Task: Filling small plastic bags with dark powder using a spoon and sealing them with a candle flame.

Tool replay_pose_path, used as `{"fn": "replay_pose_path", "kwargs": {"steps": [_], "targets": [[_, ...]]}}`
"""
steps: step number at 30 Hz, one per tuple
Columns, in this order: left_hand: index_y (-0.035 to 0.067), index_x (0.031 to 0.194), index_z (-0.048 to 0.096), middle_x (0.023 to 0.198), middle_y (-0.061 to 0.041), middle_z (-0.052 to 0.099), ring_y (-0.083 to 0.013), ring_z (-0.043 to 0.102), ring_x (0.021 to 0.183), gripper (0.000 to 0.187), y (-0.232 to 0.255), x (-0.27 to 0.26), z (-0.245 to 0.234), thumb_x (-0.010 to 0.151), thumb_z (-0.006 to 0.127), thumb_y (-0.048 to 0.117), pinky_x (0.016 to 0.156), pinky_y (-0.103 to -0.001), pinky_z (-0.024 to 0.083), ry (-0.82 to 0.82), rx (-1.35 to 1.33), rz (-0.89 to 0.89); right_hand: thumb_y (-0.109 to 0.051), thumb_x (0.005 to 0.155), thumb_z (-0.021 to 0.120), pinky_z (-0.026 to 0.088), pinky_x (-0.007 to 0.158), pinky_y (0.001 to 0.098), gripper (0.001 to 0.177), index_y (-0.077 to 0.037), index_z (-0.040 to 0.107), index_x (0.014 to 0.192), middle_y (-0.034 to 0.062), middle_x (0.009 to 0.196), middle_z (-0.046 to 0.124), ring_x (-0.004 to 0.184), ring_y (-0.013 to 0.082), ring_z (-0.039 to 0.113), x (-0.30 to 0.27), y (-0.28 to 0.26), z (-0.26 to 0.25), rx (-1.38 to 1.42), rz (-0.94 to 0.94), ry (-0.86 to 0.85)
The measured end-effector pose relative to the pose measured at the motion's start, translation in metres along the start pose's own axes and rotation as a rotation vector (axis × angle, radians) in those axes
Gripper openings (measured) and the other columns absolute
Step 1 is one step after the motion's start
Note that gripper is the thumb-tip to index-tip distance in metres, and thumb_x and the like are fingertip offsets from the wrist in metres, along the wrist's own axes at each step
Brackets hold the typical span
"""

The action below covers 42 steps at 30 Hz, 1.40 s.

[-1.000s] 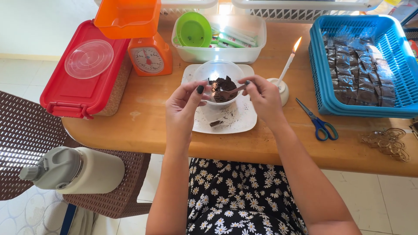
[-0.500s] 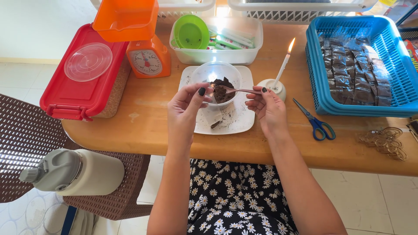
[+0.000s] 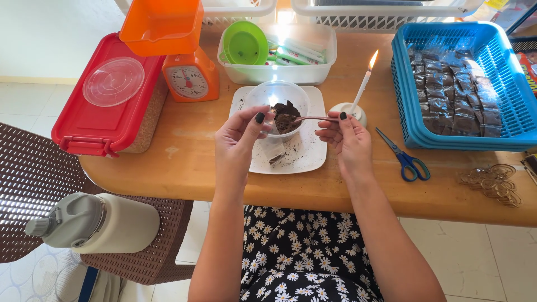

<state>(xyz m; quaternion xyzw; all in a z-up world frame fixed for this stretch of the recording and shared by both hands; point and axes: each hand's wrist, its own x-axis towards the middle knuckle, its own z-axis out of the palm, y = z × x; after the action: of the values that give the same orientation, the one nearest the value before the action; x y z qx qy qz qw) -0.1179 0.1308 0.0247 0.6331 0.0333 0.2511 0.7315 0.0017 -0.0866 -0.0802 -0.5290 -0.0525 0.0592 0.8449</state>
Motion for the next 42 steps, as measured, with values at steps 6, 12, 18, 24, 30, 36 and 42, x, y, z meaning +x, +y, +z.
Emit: {"fn": "replay_pose_path", "kwargs": {"steps": [6,12,18,24,30,36,42], "targets": [[0.013,0.128,0.083,0.112,-0.009,0.086,-0.0110,0.077,0.098,0.026,0.003,-0.001,0.001,0.111,0.075,0.030,0.093,-0.029,0.064,0.000,0.003,-0.007,-0.031,0.120,0.058,0.070,0.090,0.0358,0.030,-0.005,0.072,0.129,0.0182,0.105,0.084,0.095,0.0264,0.086,-0.006,-0.009,0.006,-0.070,-0.066,-0.027],[0.012,0.128,0.082,0.112,-0.010,0.086,-0.0113,0.076,0.099,0.027,0.002,0.000,0.001,0.111,0.075,0.031,0.094,-0.030,0.064,-0.001,0.002,0.001,-0.030,0.121,0.055,0.069,0.092,0.0355,0.030,-0.005,0.070,0.131,0.0176,0.106,0.084,0.097,0.0264,0.086,-0.005,-0.001,0.004,-0.055,-0.088,-0.035],[0.012,0.129,0.082,0.112,-0.010,0.086,-0.0108,0.076,0.101,0.026,0.001,0.002,0.002,0.111,0.075,0.029,0.100,-0.032,0.063,-0.005,-0.003,0.023,-0.025,0.122,0.053,0.068,0.096,0.0355,0.027,-0.007,0.069,0.134,0.0171,0.110,0.083,0.101,0.0258,0.086,-0.007,0.004,0.005,0.003,-0.059,-0.038],[0.011,0.129,0.083,0.111,-0.011,0.086,-0.0105,0.076,0.099,0.025,0.002,0.001,0.003,0.111,0.075,0.027,0.100,-0.032,0.063,-0.008,-0.007,0.031,-0.024,0.122,0.053,0.069,0.095,0.0350,0.026,-0.007,0.069,0.134,0.0164,0.109,0.084,0.100,0.0248,0.086,-0.005,0.008,0.002,0.034,-0.022,-0.019],[0.011,0.130,0.083,0.112,-0.011,0.085,-0.0112,0.076,0.098,0.026,0.001,0.002,0.002,0.111,0.075,0.028,0.099,-0.033,0.063,-0.023,-0.007,0.028,-0.022,0.121,0.053,0.070,0.094,0.0364,0.026,-0.006,0.070,0.133,0.0175,0.108,0.084,0.098,0.0259,0.086,-0.006,0.009,-0.001,0.079,0.017,-0.005],[0.011,0.130,0.082,0.112,-0.009,0.085,-0.0105,0.075,0.098,0.026,0.003,0.005,0.000,0.112,0.074,0.028,0.096,-0.031,0.064,-0.047,0.037,0.008,-0.022,0.121,0.054,0.070,0.093,0.0371,0.026,-0.005,0.069,0.133,0.0180,0.106,0.084,0.096,0.0262,0.086,-0.005,0.016,-0.005,0.090,0.028,0.008],[0.011,0.128,0.085,0.105,-0.009,0.085,-0.0129,0.077,0.091,0.026,-0.008,0.013,-0.011,0.110,0.077,0.029,0.088,-0.031,0.066,-0.128,0.091,-0.052,-0.028,0.121,0.055,0.070,0.087,0.0336,0.028,-0.008,0.072,0.128,0.0153,0.100,0.083,0.091,0.0231,0.085,-0.002,-0.006,0.007,0.068,-0.018,0.013]]}}
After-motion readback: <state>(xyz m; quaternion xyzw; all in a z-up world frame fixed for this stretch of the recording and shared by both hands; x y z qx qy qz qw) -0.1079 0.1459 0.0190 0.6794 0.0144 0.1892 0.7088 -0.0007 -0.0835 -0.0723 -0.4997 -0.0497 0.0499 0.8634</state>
